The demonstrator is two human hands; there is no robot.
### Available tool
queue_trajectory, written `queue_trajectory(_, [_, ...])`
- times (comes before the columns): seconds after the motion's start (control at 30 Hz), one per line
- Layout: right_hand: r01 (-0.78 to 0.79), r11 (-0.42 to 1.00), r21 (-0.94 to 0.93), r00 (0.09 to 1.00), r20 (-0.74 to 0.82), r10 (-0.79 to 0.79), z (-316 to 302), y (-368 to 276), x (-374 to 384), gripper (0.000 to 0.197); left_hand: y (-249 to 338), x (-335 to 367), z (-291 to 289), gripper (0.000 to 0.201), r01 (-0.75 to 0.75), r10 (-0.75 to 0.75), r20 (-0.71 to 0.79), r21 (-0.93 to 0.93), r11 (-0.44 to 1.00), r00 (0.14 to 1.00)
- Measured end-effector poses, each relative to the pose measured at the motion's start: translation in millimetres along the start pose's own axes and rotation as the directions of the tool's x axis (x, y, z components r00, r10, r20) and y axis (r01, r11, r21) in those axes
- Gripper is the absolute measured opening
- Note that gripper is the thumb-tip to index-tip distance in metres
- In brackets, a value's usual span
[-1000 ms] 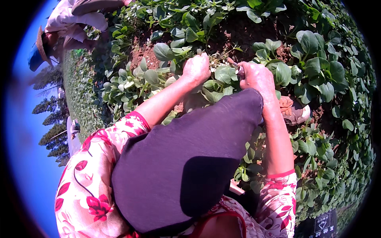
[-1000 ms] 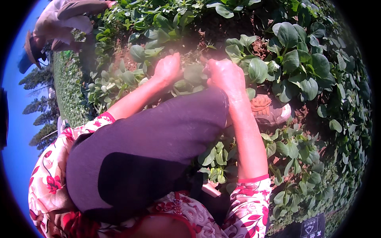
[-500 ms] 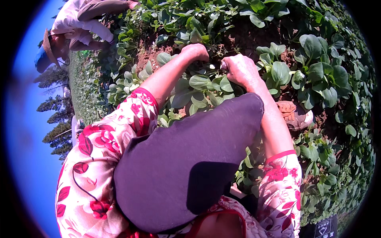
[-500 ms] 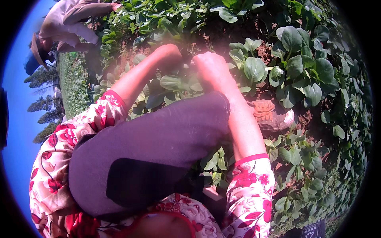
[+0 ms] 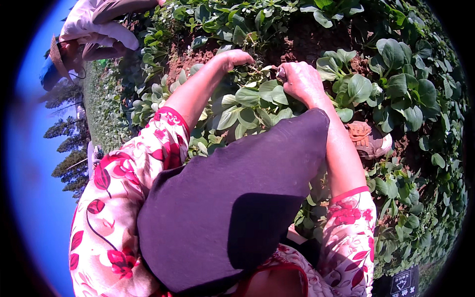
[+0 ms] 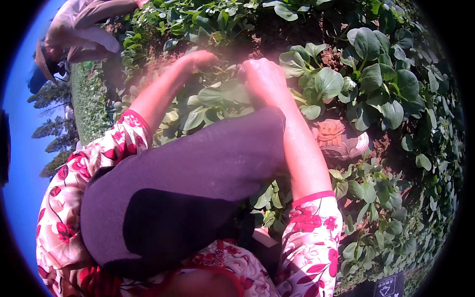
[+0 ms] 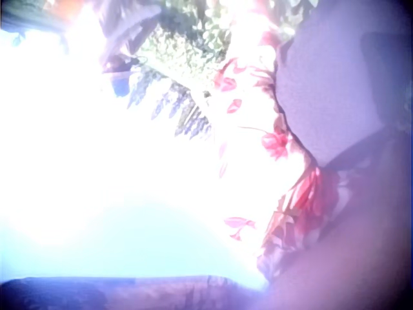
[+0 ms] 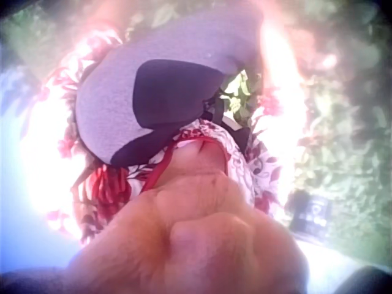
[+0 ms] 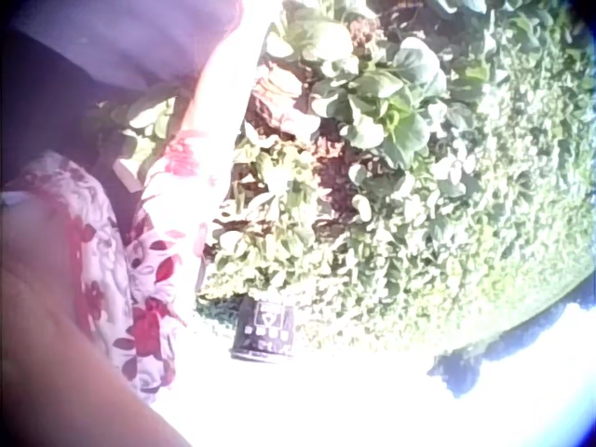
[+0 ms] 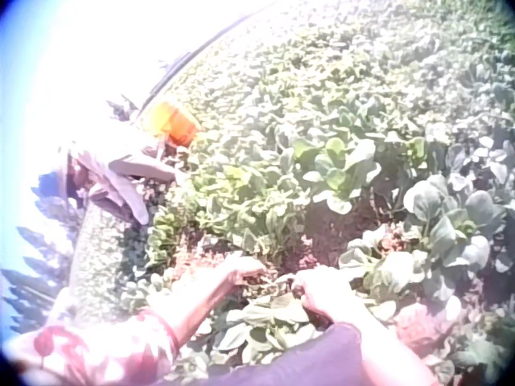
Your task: The person pulls green leafy plants from the soil and cuts them at the base using a hand tool.
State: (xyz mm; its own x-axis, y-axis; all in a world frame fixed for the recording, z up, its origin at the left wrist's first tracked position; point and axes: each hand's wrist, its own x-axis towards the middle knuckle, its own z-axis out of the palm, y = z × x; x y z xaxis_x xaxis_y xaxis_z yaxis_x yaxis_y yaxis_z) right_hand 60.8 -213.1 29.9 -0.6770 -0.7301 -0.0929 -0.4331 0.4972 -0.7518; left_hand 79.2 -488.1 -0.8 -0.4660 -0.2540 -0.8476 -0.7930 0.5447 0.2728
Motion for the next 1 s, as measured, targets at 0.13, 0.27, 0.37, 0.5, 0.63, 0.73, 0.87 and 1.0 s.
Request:
queue_trajectory(0.13, [0.035, 0.999, -0.021, 0.998, 0.046, -0.034, -16.2, -5.4, -2.3, 0.022, 10.1, -27.7, -1.8, 0.019, -0.001, 0.003, 0.038, -0.049, 0.999, 0.999])
queue_trajectory(0.27, [-0.062, 0.995, -0.084, 0.997, 0.050, 0.066, -43.0, -1.9, -43.7, 0.028, 20.8, -48.0, 2.2, 0.045, -0.144, 0.170, 0.126, -0.197, 0.970, 0.977])
queue_trajectory(0.37, [-0.091, 0.992, -0.084, 0.996, 0.012, 0.092, -58.6, 0.1, -75.0, 0.022, 30.1, -72.9, 6.8, 0.047, -0.170, 0.187, 0.092, -0.160, 0.972, 0.978])
queue_trajectory(0.5, [-0.152, 0.973, -0.173, 0.986, 0.040, 0.161, -68.4, -3.1, -97.6, 0.035, 70.1, -102.4, 25.4, 0.030, -0.252, 0.252, 0.030, 0.219, 0.943, 0.967])
queue_trajectory(0.63, [-0.138, 0.975, -0.177, 0.990, 0.017, 0.143, -68.1, -2.9, -103.4, 0.034, 84.9, -101.1, 62.0, 0.033, -0.129, 0.215, -0.067, 0.617, 0.776, 0.974])
queue_trajectory(0.73, [-0.153, 0.974, -0.168, 0.986, 0.042, 0.162, -73.7, -11.3, -106.7, 0.035, 52.9, -79.2, 84.7, 0.034, -0.175, 0.347, -0.092, 0.727, 0.664, 0.933])
queue_trajectory(0.87, [-0.158, 0.961, -0.228, 0.982, 0.069, 0.178, -64.2, -5.4, -98.0, 0.034, 52.4, -76.5, 93.3, 0.023, -0.139, 0.318, -0.101, 0.748, 0.649, 0.943])
queue_trajectory(1.0, [-0.031, 0.996, -0.086, 0.995, -0.096, 0.023, -41.1, 9.9, -91.9, 0.028, 61.3, -76.1, 85.1, 0.026, -0.150, 0.259, -0.138, 0.531, 0.834, 0.956])
